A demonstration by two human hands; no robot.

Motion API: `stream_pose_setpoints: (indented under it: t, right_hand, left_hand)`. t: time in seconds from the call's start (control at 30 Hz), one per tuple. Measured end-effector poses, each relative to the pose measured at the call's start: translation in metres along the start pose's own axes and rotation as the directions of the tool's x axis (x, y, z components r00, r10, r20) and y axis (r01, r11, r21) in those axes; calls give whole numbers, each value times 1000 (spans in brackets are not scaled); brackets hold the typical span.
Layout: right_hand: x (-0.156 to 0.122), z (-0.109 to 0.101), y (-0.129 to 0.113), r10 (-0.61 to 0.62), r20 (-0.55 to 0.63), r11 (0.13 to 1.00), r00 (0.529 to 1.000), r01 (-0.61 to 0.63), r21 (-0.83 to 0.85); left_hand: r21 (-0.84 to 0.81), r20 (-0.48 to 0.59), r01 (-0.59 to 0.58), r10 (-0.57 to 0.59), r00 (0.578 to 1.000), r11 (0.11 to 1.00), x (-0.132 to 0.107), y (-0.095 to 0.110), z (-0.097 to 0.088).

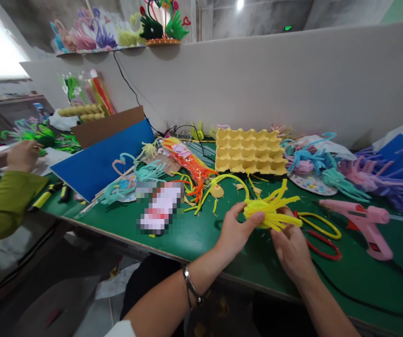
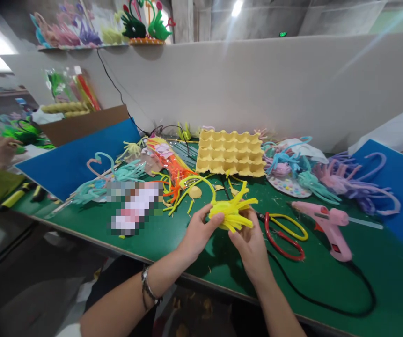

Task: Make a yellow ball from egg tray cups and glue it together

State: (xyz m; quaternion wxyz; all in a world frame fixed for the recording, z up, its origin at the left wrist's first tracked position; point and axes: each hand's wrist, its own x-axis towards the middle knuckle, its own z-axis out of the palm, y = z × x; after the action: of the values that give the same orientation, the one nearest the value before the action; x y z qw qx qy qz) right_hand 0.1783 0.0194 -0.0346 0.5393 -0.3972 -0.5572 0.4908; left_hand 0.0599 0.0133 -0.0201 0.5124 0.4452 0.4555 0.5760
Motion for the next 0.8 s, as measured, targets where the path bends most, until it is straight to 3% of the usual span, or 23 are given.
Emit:
stream_pose_setpoints:
  t: [0.13,0.3,0.43,0.67,0.8]
  right_hand:
    - [-1,5,-4,-43,28,999,999,43,4]
    - [-1,4,-5,-17,-85,995,996,9,-95]
    - [0,2,-3,24,-132,998,991,-31,-53]
    - [-3,3,-2,49,-114,999,992,-49,1]
    - [-7,3,-2,40,-87,999,995,-41,-7]
  left_hand:
    - [35,9,-25,25,1000,999,-1,0,-1]
    - [244,46,-22,11,999,970,0,4,-4]
    - [373,91,-90,60,994,923,-1,7,-7]
    - [221,89,-104,86,992,970,2,-2,-9]
    - [287,109,-131,104,989,949,3,3,-12]
